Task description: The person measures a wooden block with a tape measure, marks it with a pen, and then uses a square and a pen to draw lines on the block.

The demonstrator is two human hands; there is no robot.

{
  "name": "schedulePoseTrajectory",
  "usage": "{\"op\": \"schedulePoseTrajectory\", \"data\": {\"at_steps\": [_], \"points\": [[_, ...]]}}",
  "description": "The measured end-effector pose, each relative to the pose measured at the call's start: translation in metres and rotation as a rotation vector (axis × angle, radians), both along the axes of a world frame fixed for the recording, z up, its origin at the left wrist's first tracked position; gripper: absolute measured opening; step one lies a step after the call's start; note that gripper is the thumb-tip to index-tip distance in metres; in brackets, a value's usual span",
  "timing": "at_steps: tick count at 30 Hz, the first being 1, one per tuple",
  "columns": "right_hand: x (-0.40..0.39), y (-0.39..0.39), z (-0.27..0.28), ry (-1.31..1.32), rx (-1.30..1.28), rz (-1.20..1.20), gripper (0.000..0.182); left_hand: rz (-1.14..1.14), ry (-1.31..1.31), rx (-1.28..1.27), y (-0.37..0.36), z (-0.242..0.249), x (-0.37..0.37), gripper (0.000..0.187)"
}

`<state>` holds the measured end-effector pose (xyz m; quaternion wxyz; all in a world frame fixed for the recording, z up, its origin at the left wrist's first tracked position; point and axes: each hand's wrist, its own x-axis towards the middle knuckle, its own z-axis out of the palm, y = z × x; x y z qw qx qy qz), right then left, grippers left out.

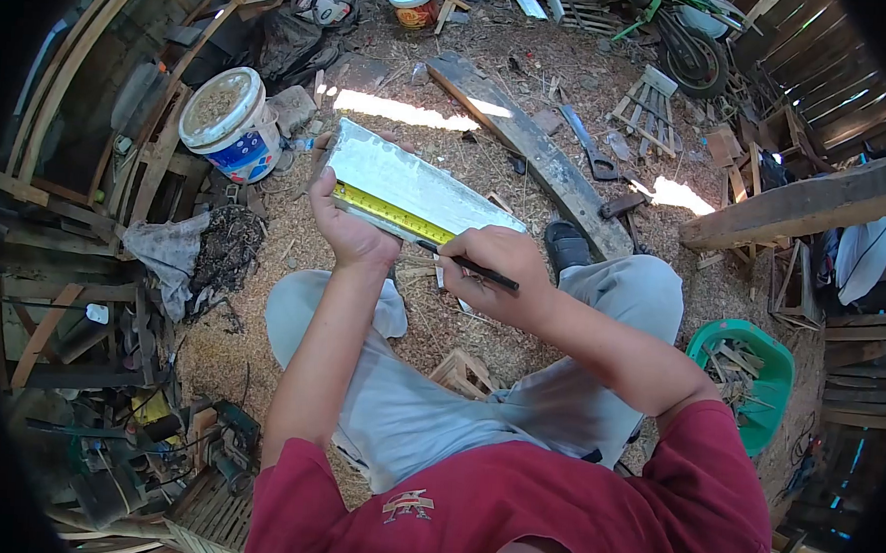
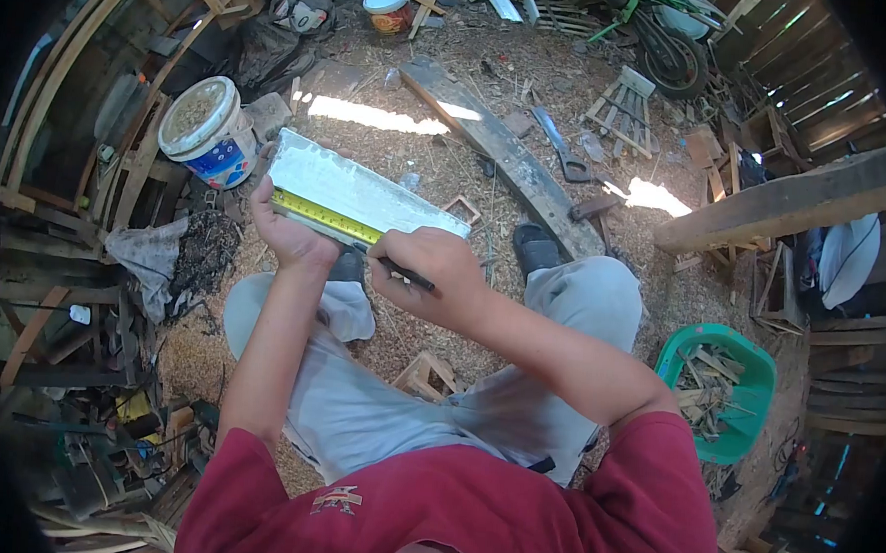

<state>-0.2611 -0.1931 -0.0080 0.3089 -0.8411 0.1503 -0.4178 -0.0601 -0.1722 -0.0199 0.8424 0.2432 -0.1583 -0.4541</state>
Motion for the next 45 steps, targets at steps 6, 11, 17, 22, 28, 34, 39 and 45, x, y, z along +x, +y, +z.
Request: {"op": "schedulePoseTrajectory", "data": {"at_steps": [6, 11, 17, 22, 28, 34, 39, 45], "points": [[0.000, 0.001, -0.002, 0.005, 0.012, 0.004, 0.013, 0.000, -0.008, 0.049, 0.001, 0.004, -0.003, 0.060], [-0.001, 0.001, 0.001, 0.009, 0.032, -0.005, 0.014, -0.004, -0.050, 0.044, 0.001, 0.001, -0.002, 0.066], [-0.001, 0.001, -0.002, 0.008, 0.015, 0.008, 0.015, 0.021, -0.028, 0.054, 0.001, 0.005, -0.004, 0.059], [-0.002, 0.000, 0.000, 0.013, -0.010, 0.005, 0.010, 0.024, -0.040, 0.040, 0.003, 0.009, -0.006, 0.053], [-0.002, 0.000, 0.002, 0.007, 0.019, -0.001, 0.012, 0.037, -0.006, 0.010, 0.002, 0.010, -0.007, 0.048], [-0.003, -0.003, 0.002, -0.030, -0.037, 0.104, 0.019, 0.043, -0.042, 0.052, 0.002, 0.004, -0.001, 0.063], [-0.005, -0.012, -0.005, 0.038, -0.162, 0.008, 0.023, 0.055, -0.042, 0.004, 0.000, 0.005, 0.013, 0.072], [0.001, -0.006, -0.007, 0.080, -0.111, -0.051, 0.034, 0.148, -0.058, 0.014, 0.007, 0.012, 0.020, 0.066]]}}
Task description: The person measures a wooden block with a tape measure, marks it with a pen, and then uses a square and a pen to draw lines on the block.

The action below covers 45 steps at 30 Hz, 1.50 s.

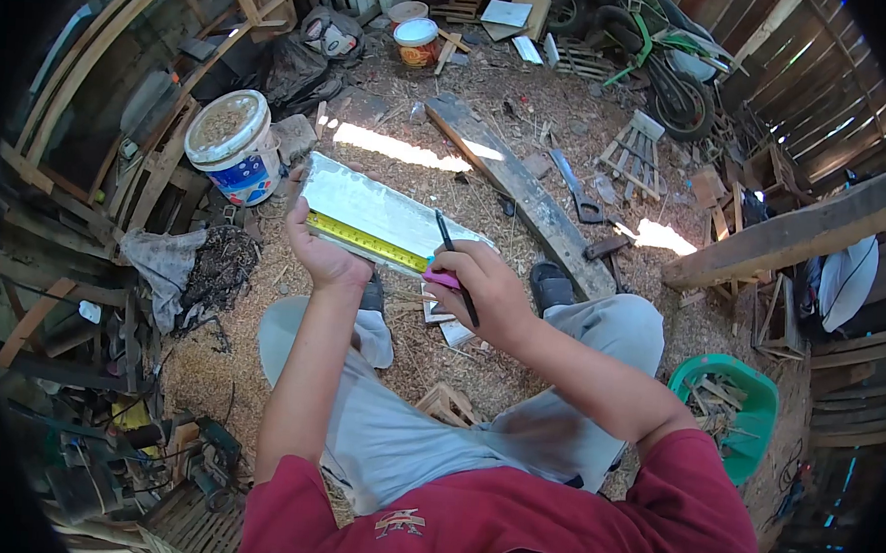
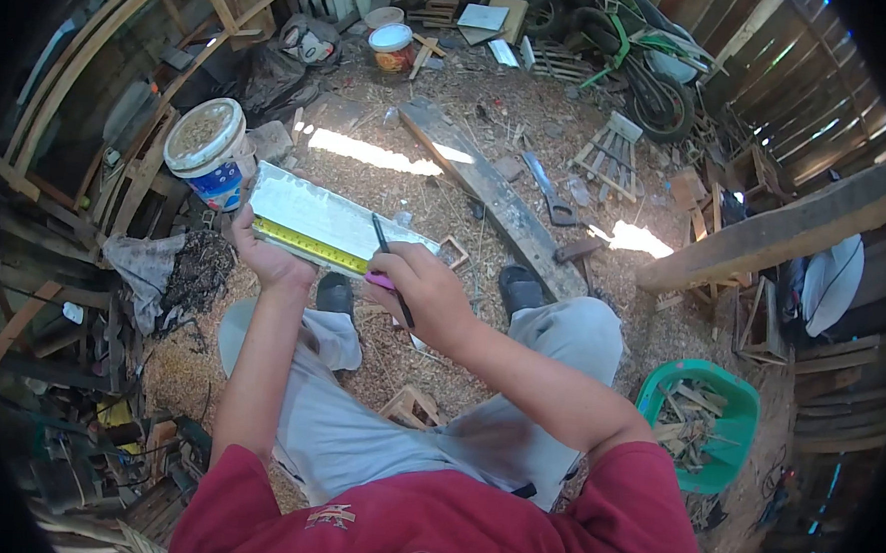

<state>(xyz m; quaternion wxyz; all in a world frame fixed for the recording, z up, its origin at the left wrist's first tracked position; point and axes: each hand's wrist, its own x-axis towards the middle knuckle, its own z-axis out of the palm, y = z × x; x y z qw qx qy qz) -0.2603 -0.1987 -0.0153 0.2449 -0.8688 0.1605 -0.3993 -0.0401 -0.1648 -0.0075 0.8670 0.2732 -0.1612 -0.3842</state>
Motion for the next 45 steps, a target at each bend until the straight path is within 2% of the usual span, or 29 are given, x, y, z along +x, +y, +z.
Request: {"op": "schedulePoseTrajectory", "data": {"at_steps": [3, 6, 7, 13, 16, 17, 20, 21, 24, 25, 29, 32, 34, 36, 37, 40, 43, 44, 45], "points": [[-0.002, 0.002, 0.001, -0.035, 0.051, 0.006, 0.035, -0.050, 0.029, 0.001, 0.000, -0.006, 0.003, 0.069], [-0.006, -0.002, 0.004, -0.143, 0.122, -0.014, 0.036, -0.062, -0.040, -0.092, 0.007, 0.003, -0.004, 0.083], [-0.007, -0.003, 0.009, -0.191, 0.161, -0.028, 0.036, 0.054, 0.041, 0.020, 0.005, 0.010, -0.009, 0.096], [-0.025, -0.021, 0.014, -0.277, 0.225, -0.096, 0.041, 0.129, 0.092, 0.059, 0.006, 0.004, 0.007, 0.095], [-0.030, -0.018, 0.025, -0.307, 0.504, -0.171, 0.040, 0.123, 0.115, 0.019, 0.012, 0.010, 0.010, 0.086], [-0.026, -0.017, 0.026, -0.414, 0.647, -0.204, 0.032, 0.116, 0.118, 0.006, 0.014, 0.010, 0.012, 0.082], [-0.038, -0.037, 0.001, -0.407, 1.045, -0.226, 0.022, 0.089, 0.126, -0.051, 0.017, 0.006, 0.020, 0.071], [-0.043, -0.041, -0.004, -0.384, 1.211, -0.176, 0.024, 0.077, 0.132, -0.084, 0.016, -0.003, 0.026, 0.069], [-0.036, -0.033, -0.005, -0.212, 1.419, -0.206, 0.026, 0.129, 0.196, -0.067, 0.012, -0.007, 0.030, 0.069], [-0.034, -0.028, -0.010, -0.192, 1.443, -0.153, 0.029, 0.160, 0.224, -0.042, 0.011, -0.003, 0.029, 0.069], [-0.016, -0.014, -0.024, -0.137, 1.228, -0.050, 0.036, 0.158, 0.244, -0.020, 0.009, -0.001, 0.019, 0.068], [-0.015, -0.009, -0.011, -0.254, 1.523, 0.000, 0.034, 0.088, 0.172, -0.042, 0.008, -0.008, 0.018, 0.067], [-0.016, -0.016, -0.009, -0.341, 1.602, -0.048, 0.031, 0.073, 0.110, 0.001, 0.006, -0.004, 0.013, 0.070], [-0.022, -0.024, 0.005, -0.457, 1.666, -0.064, 0.030, 0.067, 0.196, -0.016, 0.008, 0.014, 0.002, 0.078], [-0.028, -0.040, -0.014, -0.465, 1.607, -0.066, 0.031, 0.056, 0.240, -0.024, 0.009, 0.022, -0.004, 0.082], [-0.040, -0.051, 0.018, -0.612, 1.502, -0.164, 0.033, 0.019, 0.166, 0.124, 0.013, 0.032, -0.009, 0.095], [-0.062, -0.067, 0.027, -0.602, 1.435, -0.135, 0.037, -0.412, -0.042, -0.029, 0.022, 0.016, 0.021, 0.099], [-0.068, -0.069, 0.032, -0.567, 1.426, -0.135, 0.038, -0.559, -0.099, -0.074, 0.021, 0.030, 0.014, 0.099], [-0.070, -0.067, 0.038, -0.554, 1.359, -0.165, 0.040, -0.531, -0.112, 0.068, 0.026, 0.040, -0.003, 0.097]]}}
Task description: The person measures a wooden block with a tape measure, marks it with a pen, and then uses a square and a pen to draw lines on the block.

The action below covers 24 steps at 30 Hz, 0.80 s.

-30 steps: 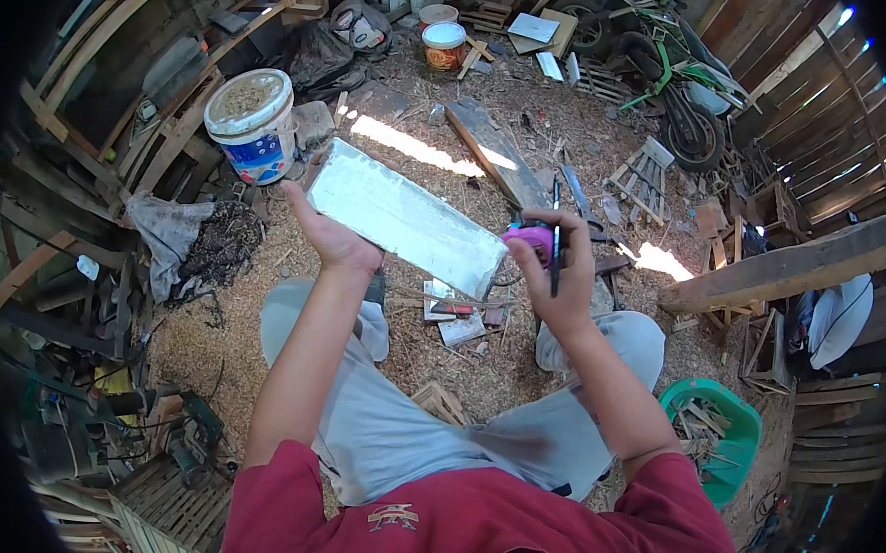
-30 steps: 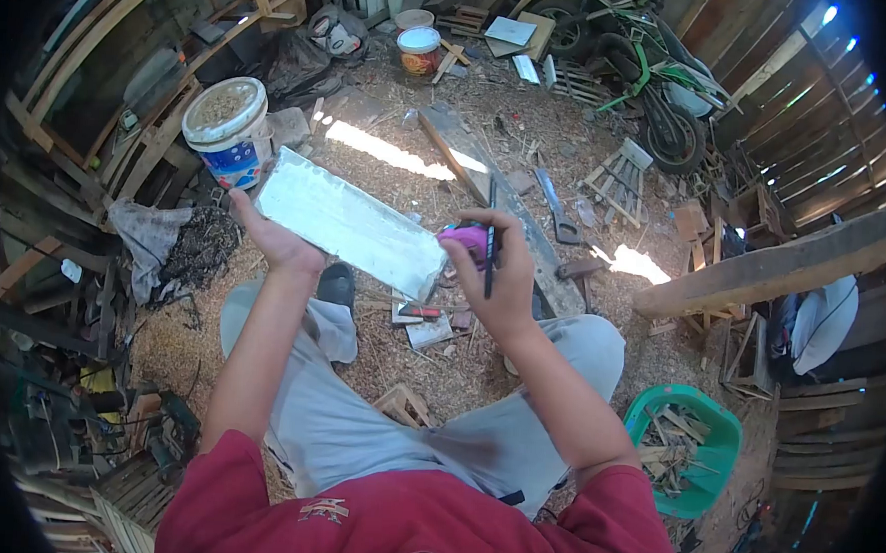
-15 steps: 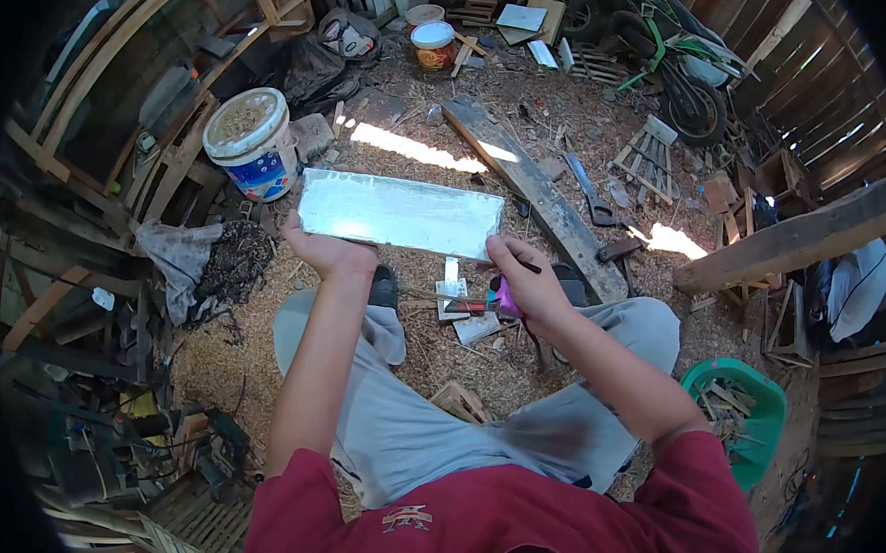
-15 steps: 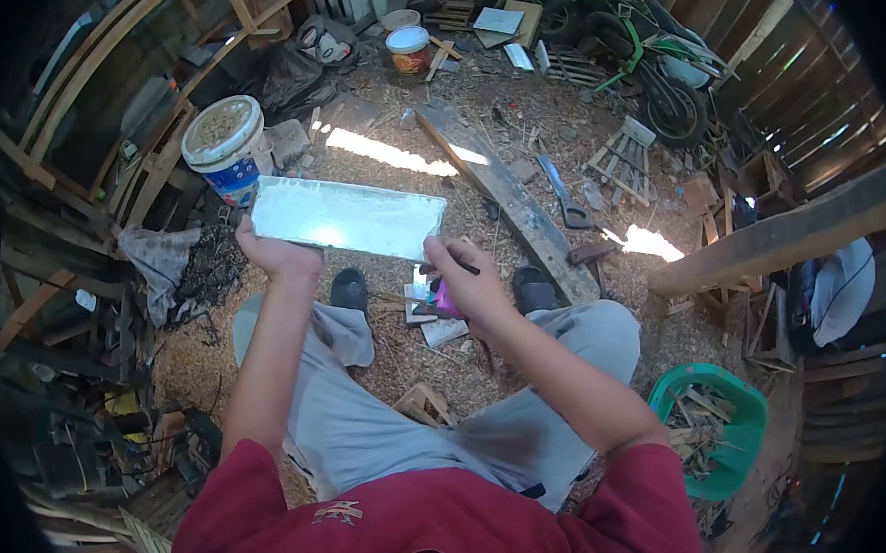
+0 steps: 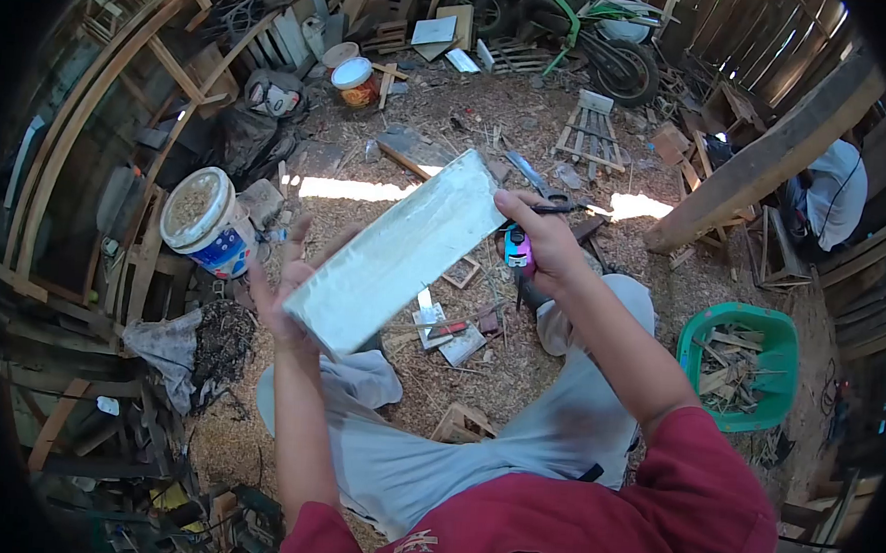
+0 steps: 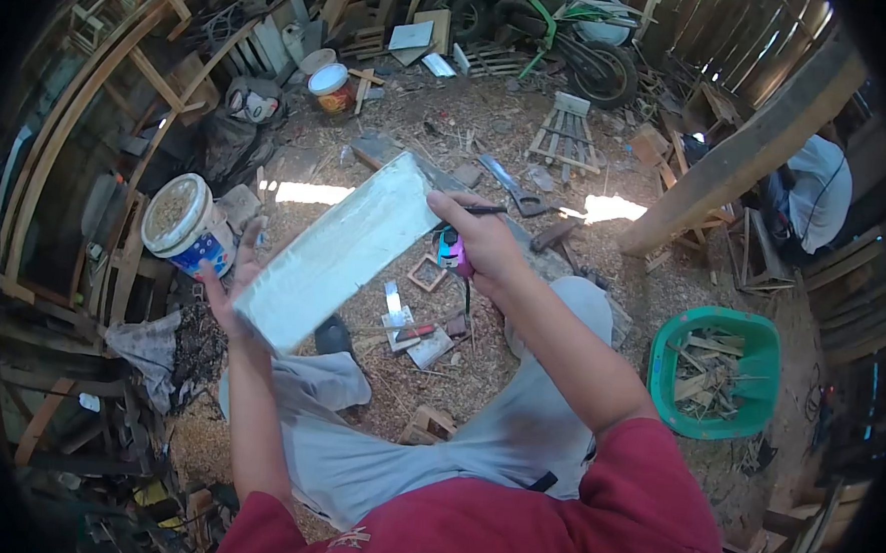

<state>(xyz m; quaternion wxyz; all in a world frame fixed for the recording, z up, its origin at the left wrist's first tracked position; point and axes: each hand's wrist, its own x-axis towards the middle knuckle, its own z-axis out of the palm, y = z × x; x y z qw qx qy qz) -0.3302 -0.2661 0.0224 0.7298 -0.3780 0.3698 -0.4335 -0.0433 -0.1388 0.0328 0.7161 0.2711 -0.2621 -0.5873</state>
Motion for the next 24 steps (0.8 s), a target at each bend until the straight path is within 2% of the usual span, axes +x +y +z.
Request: {"op": "schedulePoseTrajectory", "data": {"at_steps": [3, 5, 7, 8, 11, 12, 15, 16, 19, 20, 22, 24], "points": [[-0.012, -0.003, 0.004, 0.131, -0.020, 0.140, 0.039, -0.408, -0.392, 0.138, 0.001, -0.038, 0.031, 0.093], [-0.010, -0.001, -0.002, 0.241, -0.159, 0.193, 0.035, -0.500, -0.434, 0.228, 0.003, -0.039, 0.012, 0.074], [-0.008, -0.003, -0.014, 0.343, -0.315, 0.290, 0.033, -0.476, -0.785, 0.474, 0.010, -0.014, -0.017, 0.056], [-0.007, 0.002, -0.007, 0.396, -0.292, 0.342, 0.033, -0.490, -0.696, 0.328, 0.005, -0.034, -0.023, 0.047], [-0.001, 0.002, -0.019, 0.406, -0.176, 0.340, 0.035, -0.415, -0.711, 0.252, 0.004, -0.053, -0.037, 0.044], [0.002, 0.000, -0.027, 0.391, -0.131, 0.270, 0.036, -0.403, -0.745, 0.298, 0.001, -0.057, -0.035, 0.046], [0.005, -0.006, -0.034, 0.182, 0.030, 0.112, 0.038, -0.099, -0.750, 0.243, -0.014, -0.079, -0.038, 0.045], [0.006, -0.008, -0.031, 0.171, 0.098, 0.076, 0.032, -0.016, -0.664, 0.330, -0.009, -0.049, -0.052, 0.041], [0.008, -0.011, -0.037, -0.009, 0.300, 0.056, 0.030, 0.330, -0.924, 0.192, -0.018, -0.064, -0.051, 0.030], [0.009, -0.008, -0.039, -0.089, 0.318, 0.063, 0.034, 0.298, -0.966, 0.198, -0.019, -0.069, -0.047, 0.026], [0.017, 0.000, -0.047, 0.042, 0.066, 0.083, 0.041, 0.227, -1.047, 0.209, -0.020, -0.076, -0.039, 0.020], [0.027, 0.016, -0.029, 0.224, -0.196, 0.105, 0.049, 0.295, -0.976, 0.180, -0.018, -0.073, -0.047, 0.016]]}}
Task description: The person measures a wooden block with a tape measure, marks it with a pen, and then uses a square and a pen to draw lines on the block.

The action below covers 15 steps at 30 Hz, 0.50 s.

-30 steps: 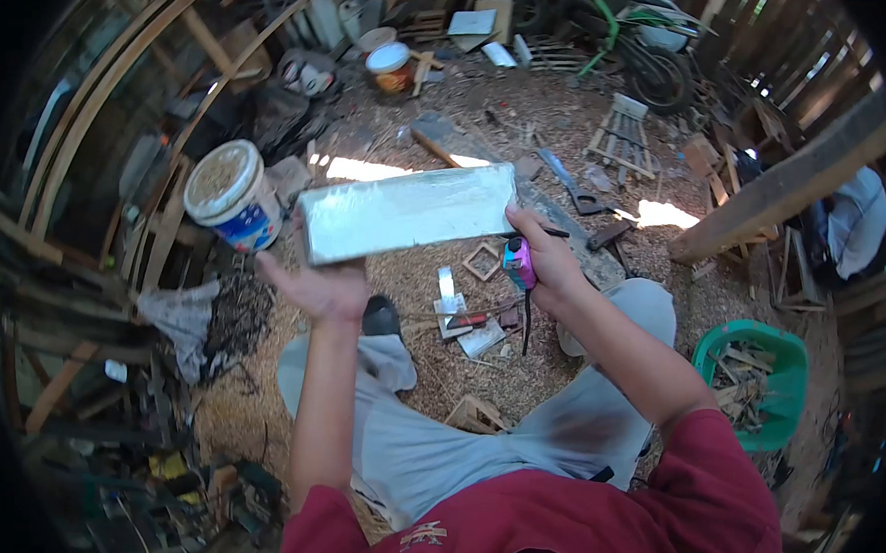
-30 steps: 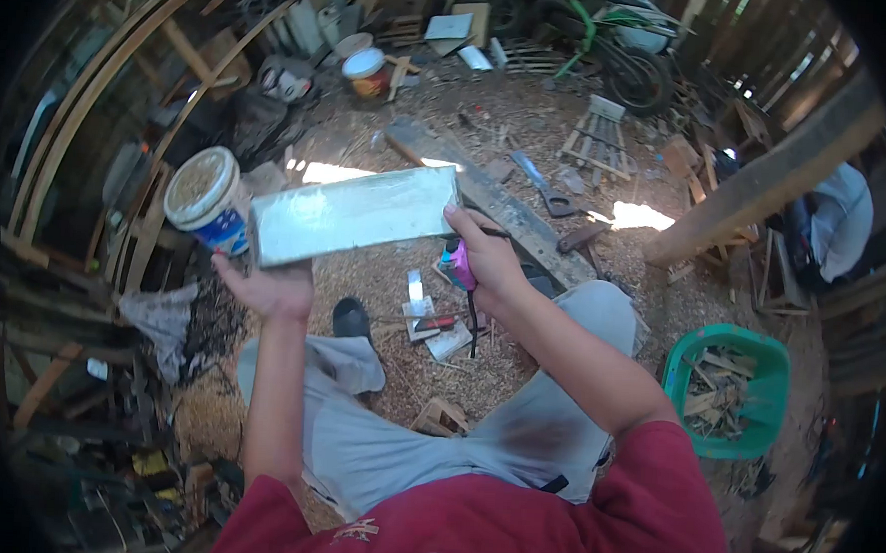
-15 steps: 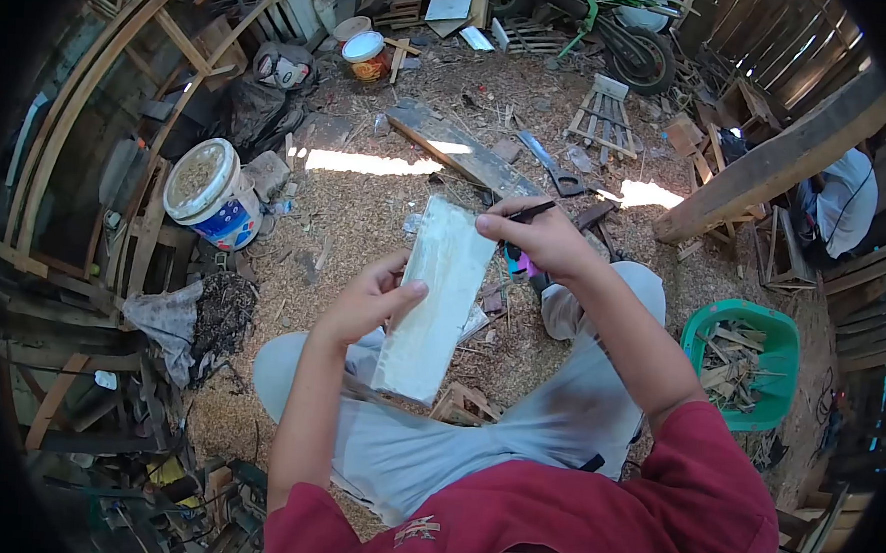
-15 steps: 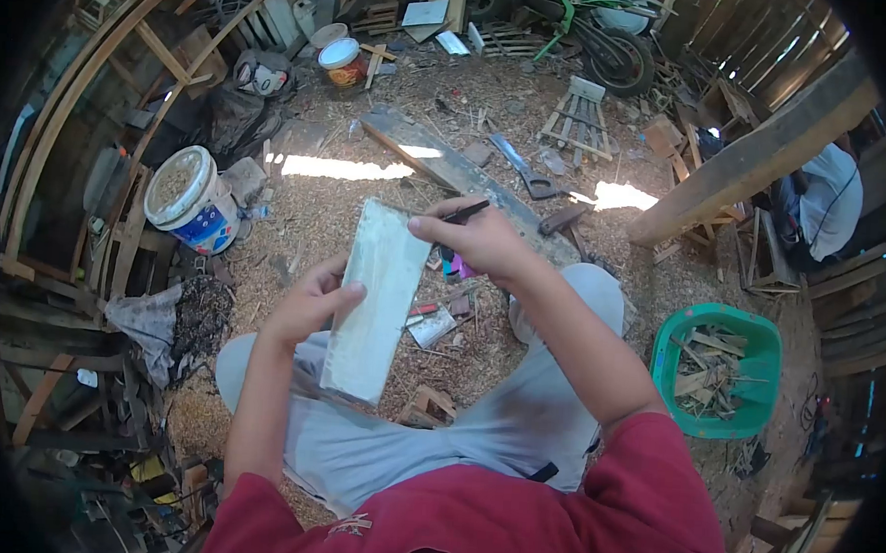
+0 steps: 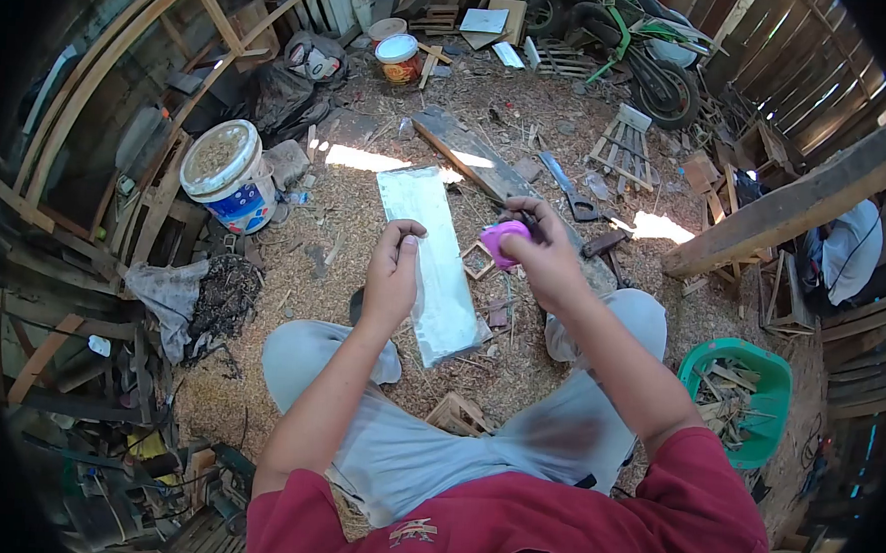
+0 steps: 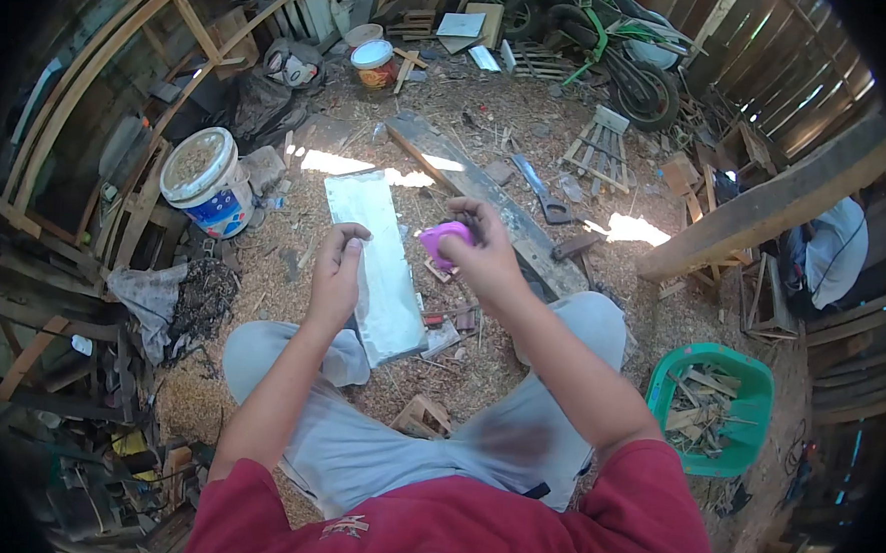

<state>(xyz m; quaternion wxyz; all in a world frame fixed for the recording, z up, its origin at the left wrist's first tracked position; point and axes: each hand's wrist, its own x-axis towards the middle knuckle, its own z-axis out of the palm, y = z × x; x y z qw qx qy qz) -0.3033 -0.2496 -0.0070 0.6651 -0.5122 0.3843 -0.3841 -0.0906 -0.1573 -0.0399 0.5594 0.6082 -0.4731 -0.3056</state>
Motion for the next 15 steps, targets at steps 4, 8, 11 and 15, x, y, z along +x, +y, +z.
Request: {"op": "schedulePoseTrajectory", "data": {"at_steps": [4, 8, 11, 15], "points": [[0.017, 0.017, 0.000, 0.130, -0.700, 0.046, 0.045, -0.033, 0.001, -0.031, -0.002, -0.002, -0.004, 0.017], [0.023, 0.025, 0.008, 0.210, -1.072, 0.035, 0.043, -0.076, 0.242, 0.073, 0.001, 0.002, -0.006, 0.016], [0.028, 0.026, 0.003, 0.238, -1.143, 0.048, 0.045, -0.114, 0.331, 0.113, 0.004, 0.005, -0.007, 0.018], [0.028, 0.027, 0.000, 0.275, -1.198, 0.075, 0.043, -0.093, 0.251, 0.052, 0.000, -0.010, -0.008, 0.023]]}}
